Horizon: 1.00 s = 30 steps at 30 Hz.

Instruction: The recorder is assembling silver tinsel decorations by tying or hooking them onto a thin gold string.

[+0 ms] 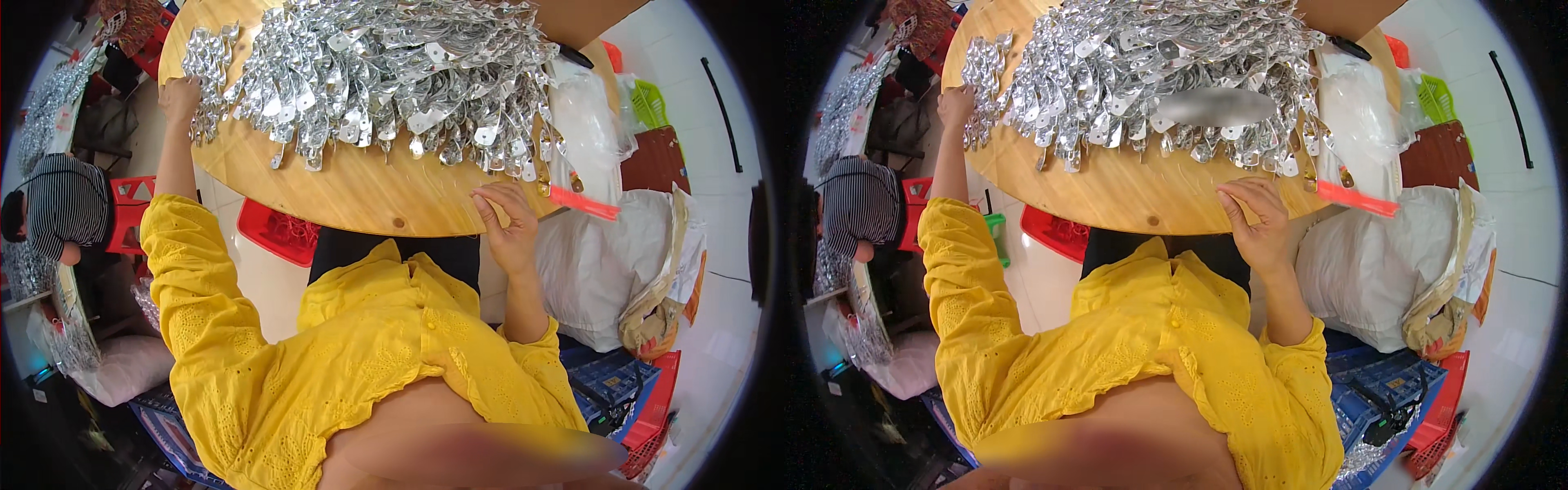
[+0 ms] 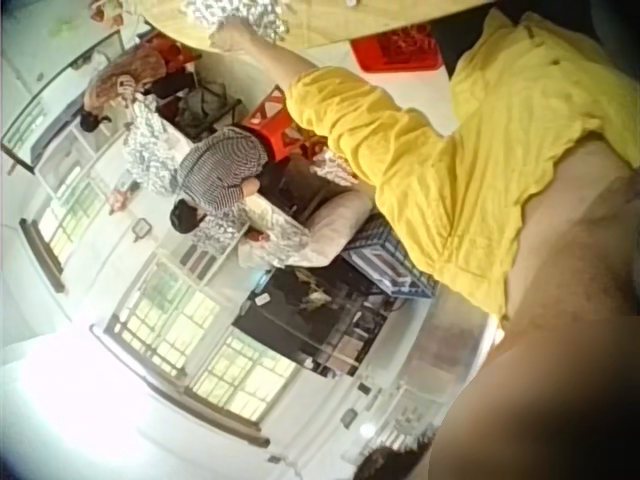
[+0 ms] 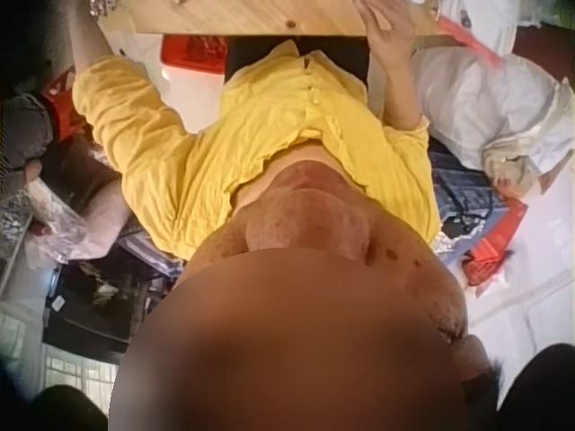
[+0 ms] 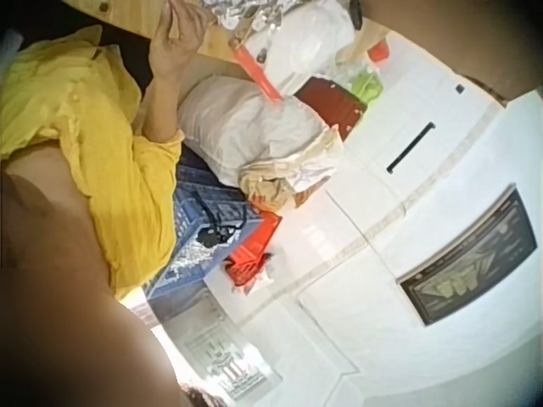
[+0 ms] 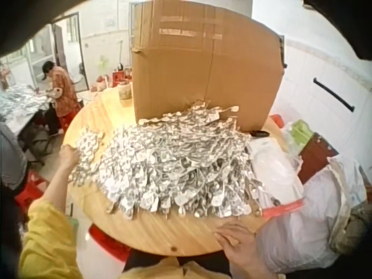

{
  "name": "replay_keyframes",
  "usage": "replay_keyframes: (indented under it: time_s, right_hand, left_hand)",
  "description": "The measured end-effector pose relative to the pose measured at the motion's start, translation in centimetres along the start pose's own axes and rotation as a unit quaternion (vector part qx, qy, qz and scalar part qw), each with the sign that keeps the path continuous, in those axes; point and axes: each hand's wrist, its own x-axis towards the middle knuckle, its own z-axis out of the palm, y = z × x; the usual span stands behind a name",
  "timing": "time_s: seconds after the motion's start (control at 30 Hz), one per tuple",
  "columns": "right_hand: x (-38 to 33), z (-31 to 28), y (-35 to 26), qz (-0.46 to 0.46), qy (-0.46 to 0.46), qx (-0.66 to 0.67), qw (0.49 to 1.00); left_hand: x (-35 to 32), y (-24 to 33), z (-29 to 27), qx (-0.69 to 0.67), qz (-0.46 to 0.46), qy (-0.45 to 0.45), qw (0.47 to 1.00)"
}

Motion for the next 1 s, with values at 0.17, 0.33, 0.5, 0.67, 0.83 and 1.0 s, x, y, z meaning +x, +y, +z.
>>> replay_keyframes:
  time_s: [0.17, 0.33, 0.5, 0.67, 0.83, 1.0]
  right_hand:
    - [-0.1, -0.2, 0.1, 0.006, 0.003, 0.023, 1.000]
    - [-0.2, -0.4, -0.1, 0.013, 0.001, 0.036, 0.999]
    - [-0.8, -1.0, 0.2, 0.017, 0.010, 0.047, 0.999]
    - [-1.4, -1.7, 0.8, 0.032, 0.018, 0.037, 0.999]
    - [-2.1, -2.2, 0.9, 0.052, 0.018, 0.047, 0.997]
    - [-2.0, -2.1, 0.9, 0.047, 0.006, 0.065, 0.997]
  left_hand:
    - [1.7, 2.0, -2.0, -0.090, 0.069, 0.147, 0.983]
    - [2.6, 9.7, -8.1, -0.359, 0.328, 0.149, 0.861]
    - [-4.5, 20.0, -20.1, -0.510, 0.244, 0.011, 0.825]
    - [-8.4, 23.7, -23.8, -0.393, 0.478, 0.005, 0.786]
    - [-8.4, 25.5, -23.5, -0.270, 0.483, -0.058, 0.831]
    - [-8.3, 25.5, -22.5, -0.456, 0.414, 0.062, 0.785]
